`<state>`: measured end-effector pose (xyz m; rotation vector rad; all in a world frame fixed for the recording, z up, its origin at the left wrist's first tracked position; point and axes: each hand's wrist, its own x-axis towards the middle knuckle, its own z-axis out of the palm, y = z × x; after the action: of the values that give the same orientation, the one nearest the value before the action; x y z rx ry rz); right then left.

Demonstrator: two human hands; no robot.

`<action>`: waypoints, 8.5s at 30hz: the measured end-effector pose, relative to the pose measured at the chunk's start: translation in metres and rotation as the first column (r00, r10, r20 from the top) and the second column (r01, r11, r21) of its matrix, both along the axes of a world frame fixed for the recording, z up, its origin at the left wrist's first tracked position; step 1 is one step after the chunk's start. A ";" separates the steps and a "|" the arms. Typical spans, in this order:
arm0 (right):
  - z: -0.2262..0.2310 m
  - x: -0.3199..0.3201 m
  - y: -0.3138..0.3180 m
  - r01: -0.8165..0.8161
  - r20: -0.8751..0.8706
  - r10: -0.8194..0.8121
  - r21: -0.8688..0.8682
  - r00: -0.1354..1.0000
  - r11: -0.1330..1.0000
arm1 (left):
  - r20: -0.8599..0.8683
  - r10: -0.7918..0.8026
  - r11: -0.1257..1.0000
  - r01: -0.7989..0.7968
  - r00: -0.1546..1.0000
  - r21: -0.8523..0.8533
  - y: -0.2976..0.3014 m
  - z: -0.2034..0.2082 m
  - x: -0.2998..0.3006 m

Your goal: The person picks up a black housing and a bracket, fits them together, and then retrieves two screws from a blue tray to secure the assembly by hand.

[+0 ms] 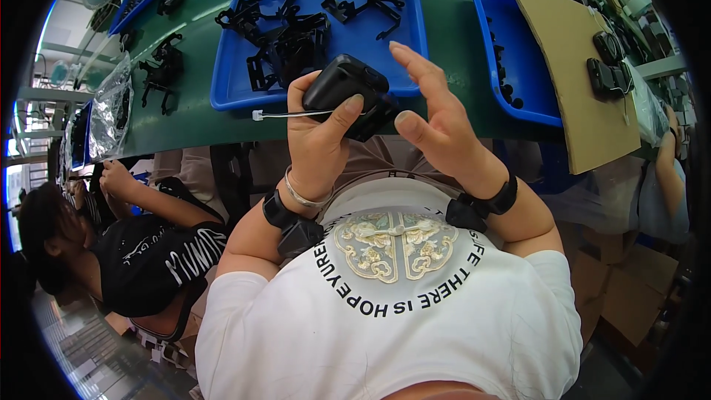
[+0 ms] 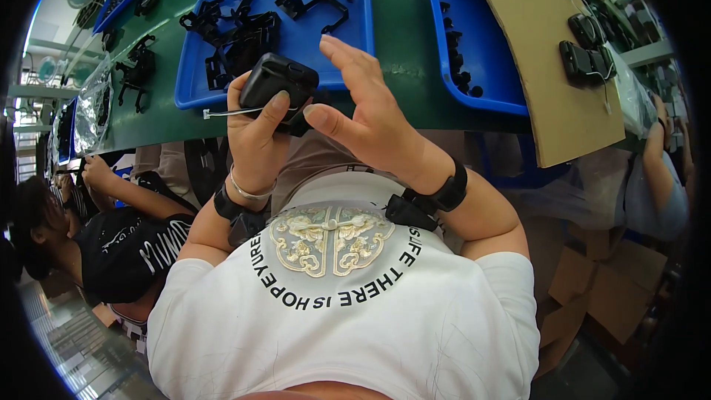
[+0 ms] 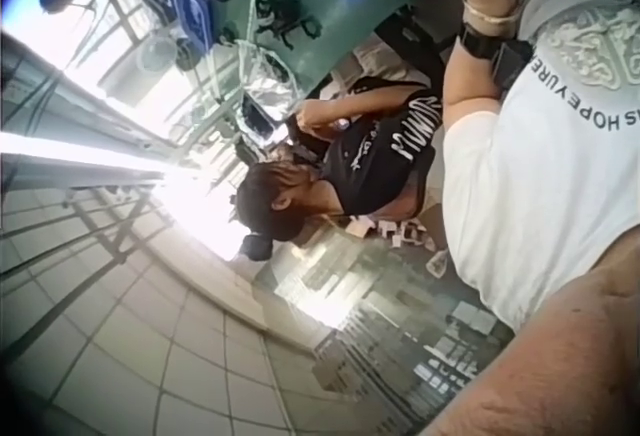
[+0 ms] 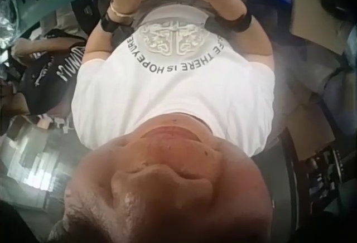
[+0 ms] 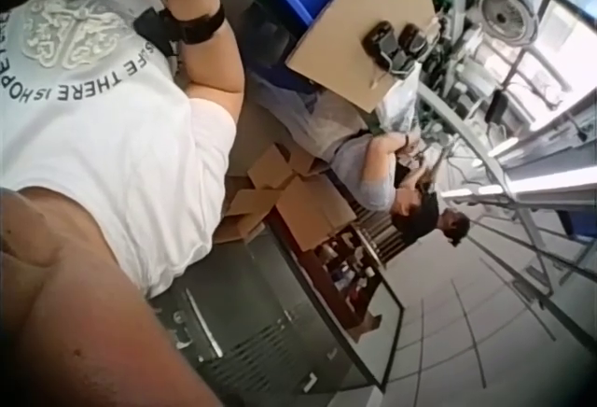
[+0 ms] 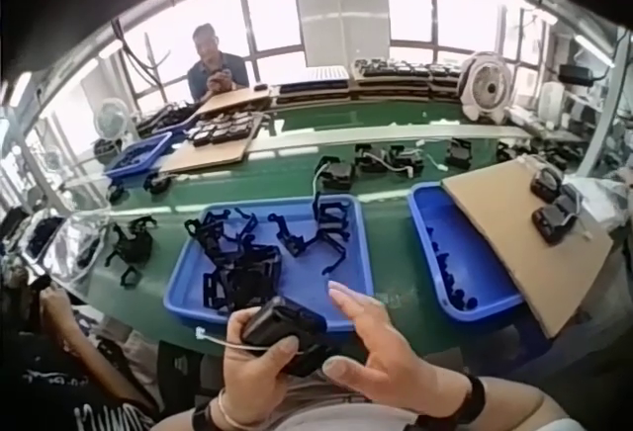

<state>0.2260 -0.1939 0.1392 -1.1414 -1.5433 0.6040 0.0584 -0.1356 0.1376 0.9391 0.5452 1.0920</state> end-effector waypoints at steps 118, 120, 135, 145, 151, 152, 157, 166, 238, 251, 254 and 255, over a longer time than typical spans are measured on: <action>0.014 0.004 -0.024 0.042 0.000 -0.042 0.003 0.999 0.999 | -0.159 -0.300 0.944 0.268 0.941 -0.194 -0.008 0.018 -0.008; 0.016 0.009 -0.025 0.050 0.151 -0.043 -0.047 0.988 0.998 | -0.182 -0.317 0.943 0.290 0.931 -0.161 -0.006 0.014 -0.010; 0.008 0.004 -0.024 0.054 0.238 -0.021 -0.133 0.971 0.990 | -0.193 -0.308 0.951 0.298 0.932 -0.076 -0.009 0.012 -0.010; 0.002 -0.001 -0.023 0.075 -0.036 -0.077 -0.049 0.996 0.996 | -0.193 -0.282 0.958 0.285 0.940 -0.014 -0.008 0.007 -0.010; -0.004 -0.001 -0.015 0.089 0.158 -0.073 -0.098 0.985 0.991 | -0.148 -0.281 0.957 0.288 0.948 0.031 -0.008 0.006 -0.007; -0.005 -0.009 -0.013 0.151 0.030 -0.151 -0.014 0.988 0.988 | -0.158 -0.284 0.956 0.292 0.946 0.031 -0.007 0.006 -0.006; 0.000 -0.003 -0.010 0.070 0.005 -0.071 -0.247 0.997 0.967 | -0.190 -0.294 0.950 0.308 0.937 0.052 -0.007 0.003 -0.007; -0.002 0.005 -0.004 -0.069 -0.245 0.021 -0.189 0.969 0.980 | 0.022 -0.239 0.963 0.240 0.971 -0.126 -0.004 0.009 -0.007; 0.002 -0.017 0.001 -0.075 0.222 0.056 0.079 0.973 0.994 | -0.079 0.094 0.995 -0.090 0.992 0.052 0.005 -0.003 -0.004; 0.007 -0.008 0.003 -0.123 0.208 0.125 -0.023 0.970 0.992 | -0.076 0.082 0.992 -0.074 0.994 0.104 0.002 -0.007 -0.003; 0.011 -0.010 0.000 -0.149 0.192 0.137 0.045 0.972 0.988 | -0.101 0.092 0.992 -0.082 0.991 0.099 0.008 -0.001 -0.003; 0.008 -0.014 0.001 -0.134 0.186 0.121 0.060 0.975 0.989 | -0.101 0.091 0.991 -0.080 0.991 0.104 0.009 0.000 -0.003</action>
<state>0.2120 -0.1934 0.1472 -1.0716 -1.7916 0.5364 0.0556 -0.1269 0.1373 1.0728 0.6271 1.1599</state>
